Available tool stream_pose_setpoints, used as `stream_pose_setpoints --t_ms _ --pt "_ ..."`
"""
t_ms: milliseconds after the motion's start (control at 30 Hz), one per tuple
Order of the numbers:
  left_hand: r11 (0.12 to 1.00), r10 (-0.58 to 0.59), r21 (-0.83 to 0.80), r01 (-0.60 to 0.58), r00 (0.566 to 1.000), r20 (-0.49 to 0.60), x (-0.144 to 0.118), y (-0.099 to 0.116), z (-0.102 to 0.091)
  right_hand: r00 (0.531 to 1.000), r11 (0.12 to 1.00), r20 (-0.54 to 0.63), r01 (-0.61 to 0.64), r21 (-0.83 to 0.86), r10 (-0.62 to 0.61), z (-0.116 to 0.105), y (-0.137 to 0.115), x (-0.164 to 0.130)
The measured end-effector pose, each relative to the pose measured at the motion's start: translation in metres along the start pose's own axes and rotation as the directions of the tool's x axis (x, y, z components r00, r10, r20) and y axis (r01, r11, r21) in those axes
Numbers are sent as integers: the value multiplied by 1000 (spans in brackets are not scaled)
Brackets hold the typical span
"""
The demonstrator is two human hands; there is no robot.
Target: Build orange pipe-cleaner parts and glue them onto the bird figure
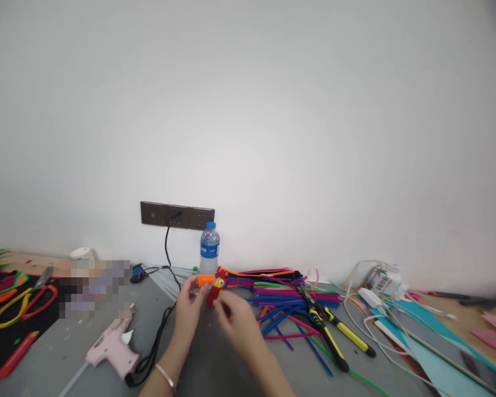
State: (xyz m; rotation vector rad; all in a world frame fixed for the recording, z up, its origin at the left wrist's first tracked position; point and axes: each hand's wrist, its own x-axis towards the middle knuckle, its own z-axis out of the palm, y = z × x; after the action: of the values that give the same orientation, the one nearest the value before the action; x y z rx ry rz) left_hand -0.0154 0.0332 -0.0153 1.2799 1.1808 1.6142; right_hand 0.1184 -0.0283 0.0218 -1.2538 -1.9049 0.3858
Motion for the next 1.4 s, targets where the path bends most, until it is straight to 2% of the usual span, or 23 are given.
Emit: stream_pose_setpoints --t_ms 100,200,333,467,567,633,700,833,933,1067,1167,1400 --pt "1000 12 -19 -11 999 35 0 -4 1 999 999 12 -53 3 53 -17 48 -2" --pt "1000 24 -17 -24 999 33 -1 -5 1 989 995 112 -101 18 99 -19 71 -7" --pt "1000 5 -15 -4 999 34 -5 -2 1 966 981 170 -186 -57 193 -12 72 -13" --pt "997 -42 -62 44 999 34 -7 -3 3 967 970 116 -211 -119 225 -7 69 -13" --pt "987 -73 -137 80 995 61 -7 -5 5 980 980 -1 -197 -22 197 -7 69 -10" --pt "981 -89 -167 100 993 73 -8 -3 5 969 969 -92 -216 120 227 -9 67 -6" --pt "978 -100 -175 115 990 96 -9 0 5 947 916 -119 -248 317 297 -13 61 -2" --pt "975 -100 -177 133 978 185 -13 6 4 909 696 27 -336 635 415 -19 51 1" --pt "976 -100 -166 139 970 224 -16 4 6 877 558 100 -383 736 470 -16 48 0" --pt "990 -67 -103 96 964 259 -18 -1 7 866 439 151 -384 812 476 -4 48 -2" --pt "999 -24 -34 35 955 295 -20 -2 8 866 388 182 -385 837 466 3 47 -2" --pt "997 21 67 -44 950 312 -23 1 9 871 407 136 -352 843 472 1 44 -2"
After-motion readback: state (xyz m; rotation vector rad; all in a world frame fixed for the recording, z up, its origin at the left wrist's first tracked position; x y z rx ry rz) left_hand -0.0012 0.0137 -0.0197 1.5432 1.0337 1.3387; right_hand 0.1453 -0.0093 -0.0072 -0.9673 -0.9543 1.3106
